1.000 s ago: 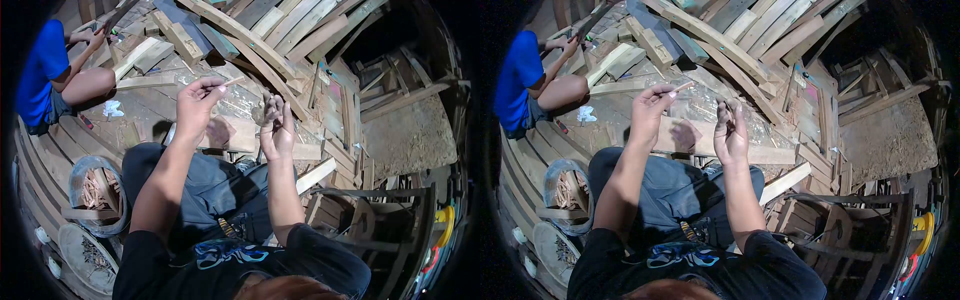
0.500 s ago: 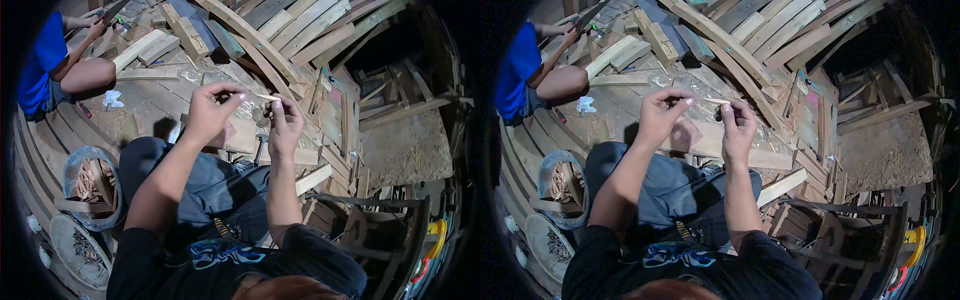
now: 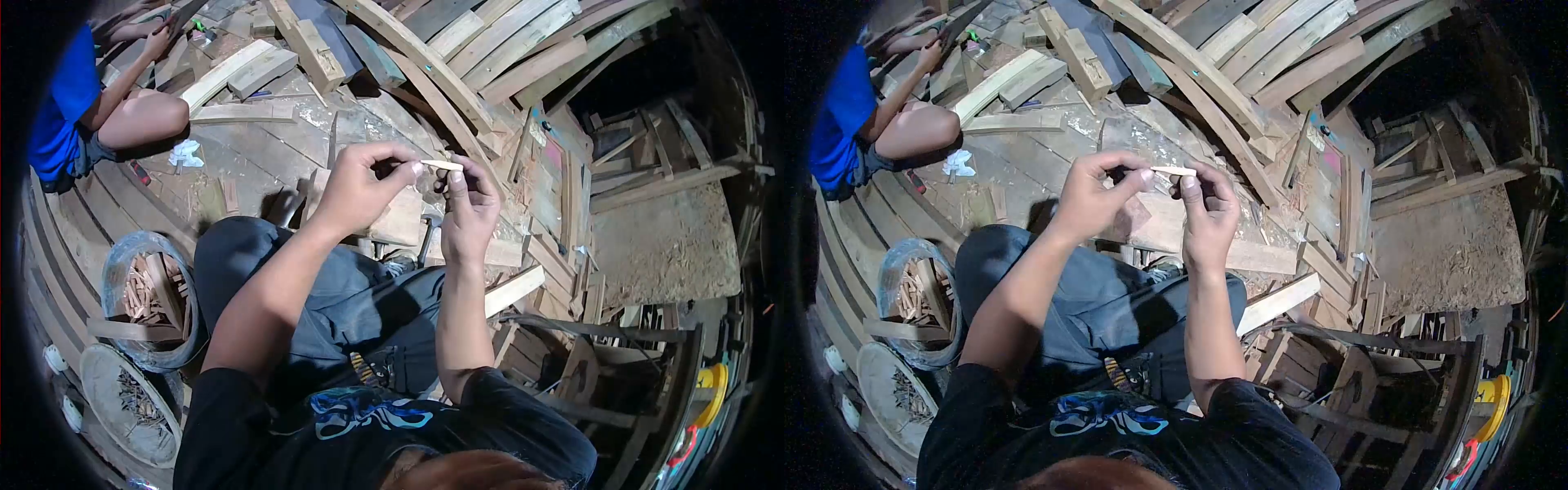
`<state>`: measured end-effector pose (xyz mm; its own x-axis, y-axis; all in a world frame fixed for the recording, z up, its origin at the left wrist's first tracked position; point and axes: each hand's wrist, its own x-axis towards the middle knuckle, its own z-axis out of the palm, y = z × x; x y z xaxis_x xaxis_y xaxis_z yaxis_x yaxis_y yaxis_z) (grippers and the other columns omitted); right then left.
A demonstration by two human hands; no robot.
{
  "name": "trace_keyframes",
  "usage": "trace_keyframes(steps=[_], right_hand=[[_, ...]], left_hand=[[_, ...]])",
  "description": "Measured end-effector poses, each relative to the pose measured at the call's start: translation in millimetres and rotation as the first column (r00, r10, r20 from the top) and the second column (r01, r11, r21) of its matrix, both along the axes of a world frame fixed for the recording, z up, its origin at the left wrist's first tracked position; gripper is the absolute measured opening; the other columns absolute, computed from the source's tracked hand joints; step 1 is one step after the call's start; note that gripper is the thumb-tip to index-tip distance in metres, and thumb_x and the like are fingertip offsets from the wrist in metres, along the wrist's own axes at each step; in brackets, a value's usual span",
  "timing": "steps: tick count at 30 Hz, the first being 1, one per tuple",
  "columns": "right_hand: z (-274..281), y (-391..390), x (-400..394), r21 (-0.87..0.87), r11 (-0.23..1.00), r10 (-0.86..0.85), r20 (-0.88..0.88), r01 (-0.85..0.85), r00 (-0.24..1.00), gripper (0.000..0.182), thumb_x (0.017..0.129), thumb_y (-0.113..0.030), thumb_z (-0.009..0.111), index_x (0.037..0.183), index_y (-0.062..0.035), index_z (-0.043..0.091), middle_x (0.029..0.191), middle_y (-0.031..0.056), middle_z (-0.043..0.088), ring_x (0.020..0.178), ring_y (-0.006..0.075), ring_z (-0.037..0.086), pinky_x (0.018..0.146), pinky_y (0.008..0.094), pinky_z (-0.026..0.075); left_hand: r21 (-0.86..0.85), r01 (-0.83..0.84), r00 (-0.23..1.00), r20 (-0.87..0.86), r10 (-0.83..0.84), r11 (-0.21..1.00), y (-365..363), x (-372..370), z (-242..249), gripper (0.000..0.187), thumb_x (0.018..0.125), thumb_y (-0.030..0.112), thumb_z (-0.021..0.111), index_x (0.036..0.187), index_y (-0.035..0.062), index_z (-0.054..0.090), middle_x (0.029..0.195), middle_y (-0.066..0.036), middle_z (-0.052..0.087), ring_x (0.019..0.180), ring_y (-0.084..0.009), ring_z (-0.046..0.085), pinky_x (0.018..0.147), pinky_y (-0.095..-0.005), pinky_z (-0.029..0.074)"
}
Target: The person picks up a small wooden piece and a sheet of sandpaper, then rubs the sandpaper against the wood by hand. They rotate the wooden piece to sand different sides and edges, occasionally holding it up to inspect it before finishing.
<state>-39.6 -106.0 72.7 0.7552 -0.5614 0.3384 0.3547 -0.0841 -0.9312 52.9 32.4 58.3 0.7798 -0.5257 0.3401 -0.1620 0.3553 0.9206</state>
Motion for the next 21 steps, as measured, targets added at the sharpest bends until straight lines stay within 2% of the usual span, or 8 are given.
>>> trace_keyframes(steps=[2, 4, 7, 10, 11, 15, 18, 21], right_hand=[[-2.9, -5.0, 0.4, -0.008, 1.0, -0.016, 0.013, 0.016, 1.0, 0.024, 0.094, -0.008, 0.065, 0.115, 0.003, 0.062, 0.095, 0.0078, 0.067, 0.086, 0.013, 0.063, 0.078, 0.0267, 0.051], [-2.8, -5.6, 0.3, 0.044, 0.999, -0.013, 0.01, 0.013, 1.0, 0.023, 0.093, -0.007, 0.065, 0.114, 0.003, 0.062, 0.097, 0.0078, 0.067, 0.086, 0.0126, 0.063, 0.079, 0.0262, 0.05], [-5.7, -6.0, 0.0, -0.025, 1.0, -0.006, -0.022, 0.005, 1.0, 0.024, 0.092, -0.005, 0.066, 0.114, 0.0028, 0.062, 0.097, 0.0073, 0.067, 0.085, 0.0122, 0.062, 0.078, 0.0255, 0.05], [-6.6, 0.5, 1.0, -0.005, 1.0, -0.004, -0.005, 0.004, 1.0, 0.024, 0.092, -0.005, 0.067, 0.114, 0.0029, 0.062, 0.096, 0.0064, 0.066, 0.084, 0.0117, 0.062, 0.077, 0.0249, 0.051], [-4.6, 3.1, 0.2, -0.014, 1.0, -0.005, -0.005, 0.005, 1.0, 0.023, 0.091, -0.003, 0.067, 0.113, 0.003, 0.062, 0.095, 0.0063, 0.066, 0.084, 0.0118, 0.063, 0.077, 0.0251, 0.051], [-13.3, 3.9, -3.3, -0.073, 0.997, -0.012, -0.062, 0.007, 0.998, 0.022, 0.088, 0.002, 0.068, 0.109, 0.003, 0.063, 0.097, 0.0075, 0.067, 0.085, 0.0125, 0.064, 0.077, 0.0259, 0.053], [-22.9, 12.9, -0.8, -0.234, 0.953, -0.201, -0.008, 0.194, 0.979, 0.017, 0.086, 0.005, 0.068, 0.102, 0.0043, 0.065, 0.096, 0.0112, 0.068, 0.089, 0.0154, 0.065, 0.08, 0.0268, 0.052], [-23.7, 19.7, 2.5, -0.588, 0.758, -0.239, 0.15, 0.281, 0.959, 0.022, 0.078, 0.01, 0.069, 0.099, 0.0037, 0.069, 0.096, 0.0151, 0.069, 0.091, 0.0243, 0.067, 0.085, 0.0322, 0.051]], left_hand=[[-0.069, -0.002, 0.997, -0.076, -0.003, 0.998, 0.8, 3.0, 0.2, 0.011, 0.088, 0.006, 0.07, 0.097, -0.0008, 0.07, 0.085, -0.002, 0.068, 0.079, -0.0077, 0.062, 0.073, -0.0232, 0.049], [-0.002, 0.026, 0.969, -0.247, -0.026, 1.0, 4.4, 3.1, 5.2, 0.012, 0.089, 0.008, 0.07, 0.098, -0.0005, 0.07, 0.085, -0.003, 0.068, 0.078, -0.0085, 0.062, 0.072, -0.0235, 0.049], [-0.1, 0.011, 0.993, -0.112, -0.022, 0.995, -5.7, 4.4, -7.3, 0.013, 0.089, 0.009, 0.07, 0.098, -0.0009, 0.069, 0.085, -0.003, 0.068, 0.077, -0.0076, 0.061, 0.072, -0.0234, 0.048], [0.026, 0.026, 0.999, -0.019, -0.026, 0.999, -1.8, -0.1, -1.8, 0.015, 0.088, 0.009, 0.071, 0.098, -0.0017, 0.069, 0.086, -0.002, 0.068, 0.078, -0.0065, 0.06, 0.072, -0.0232, 0.048], [-0.02, 0.004, 1.0, -0.002, -0.004, 1.0, -2.1, -1.3, -2.5, 0.016, 0.087, 0.008, 0.072, 0.098, -0.0026, 0.069, 0.087, -0.002, 0.068, 0.079, -0.0055, 0.058, 0.072, -0.0231, 0.047], [-0.123, 0.003, 0.994, -0.108, -0.016, 0.992, -4.6, 2.3, -7.1, 0.013, 0.088, 0.006, 0.07, 0.099, -0.001, 0.069, 0.088, -0.002, 0.068, 0.08, -0.0068, 0.06, 0.072, -0.0229, 0.048], [-0.102, 0.039, 0.979, -0.193, -0.058, 0.994, -6.8, 4.3, -11.8, 0.013, 0.089, 0.005, 0.069, 0.101, -0.0003, 0.068, 0.089, -0.001, 0.067, 0.08, -0.0068, 0.06, 0.072, -0.0227, 0.049], [-0.135, 0.121, 0.975, -0.167, -0.143, 0.983, -8.5, -0.5, -10.6, 0.014, 0.09, 0.005, 0.067, 0.103, -0.0013, 0.067, 0.092, -0.001, 0.067, 0.082, -0.0061, 0.06, 0.073, -0.0226, 0.049]])
